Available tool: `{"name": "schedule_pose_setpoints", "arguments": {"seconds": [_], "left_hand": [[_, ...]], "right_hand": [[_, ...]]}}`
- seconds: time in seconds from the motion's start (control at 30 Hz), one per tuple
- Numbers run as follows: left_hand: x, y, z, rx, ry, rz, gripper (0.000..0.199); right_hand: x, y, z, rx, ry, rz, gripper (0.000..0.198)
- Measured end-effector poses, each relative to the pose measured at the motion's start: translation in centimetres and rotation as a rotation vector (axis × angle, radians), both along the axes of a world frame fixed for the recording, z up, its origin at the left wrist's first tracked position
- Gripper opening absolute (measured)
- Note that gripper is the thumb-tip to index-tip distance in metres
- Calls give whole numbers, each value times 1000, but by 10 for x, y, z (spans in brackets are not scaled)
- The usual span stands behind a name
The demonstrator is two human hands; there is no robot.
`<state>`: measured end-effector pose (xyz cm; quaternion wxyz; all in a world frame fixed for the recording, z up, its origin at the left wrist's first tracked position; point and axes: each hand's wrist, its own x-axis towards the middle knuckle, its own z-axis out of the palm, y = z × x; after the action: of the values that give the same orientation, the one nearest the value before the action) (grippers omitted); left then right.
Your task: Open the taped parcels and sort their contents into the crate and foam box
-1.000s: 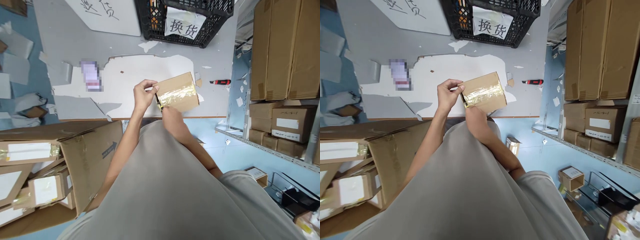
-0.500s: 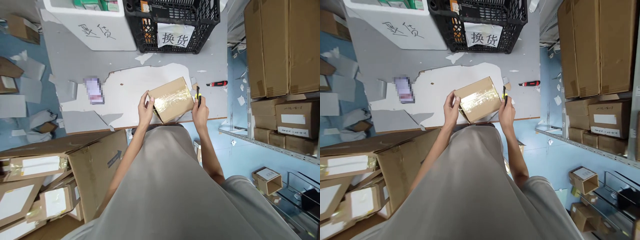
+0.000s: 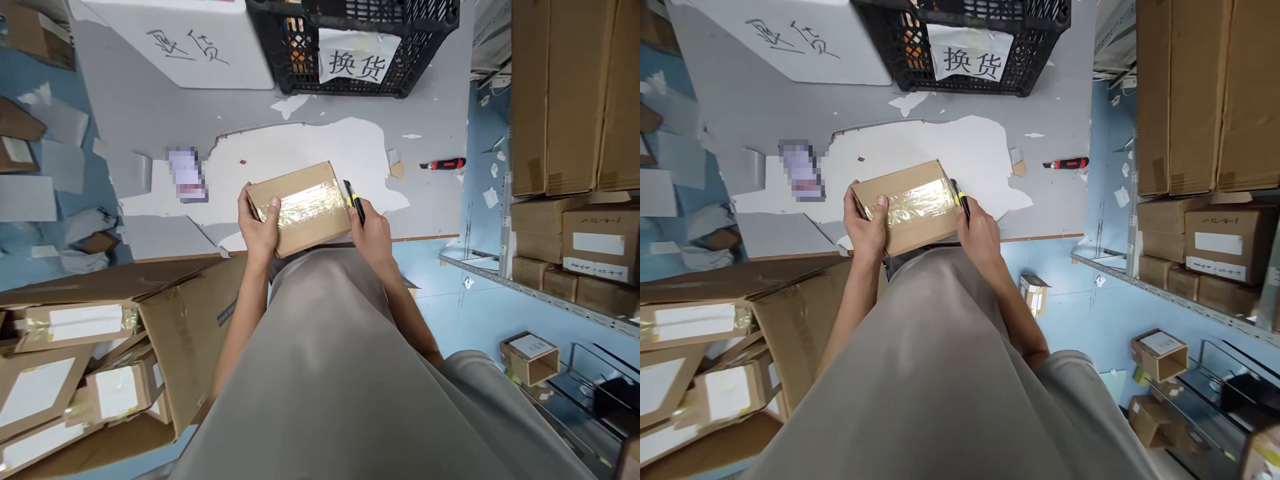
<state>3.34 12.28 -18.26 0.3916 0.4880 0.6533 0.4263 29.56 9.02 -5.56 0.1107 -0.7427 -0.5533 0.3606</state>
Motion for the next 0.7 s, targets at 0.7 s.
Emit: {"name": "schedule_pose_setpoints", "arguments": {"seconds": [0.7], "left_hand": [[15, 0, 9, 12, -82, 109, 92]], "right_hand": [[-36, 40, 43, -278, -417, 246, 45]]}}
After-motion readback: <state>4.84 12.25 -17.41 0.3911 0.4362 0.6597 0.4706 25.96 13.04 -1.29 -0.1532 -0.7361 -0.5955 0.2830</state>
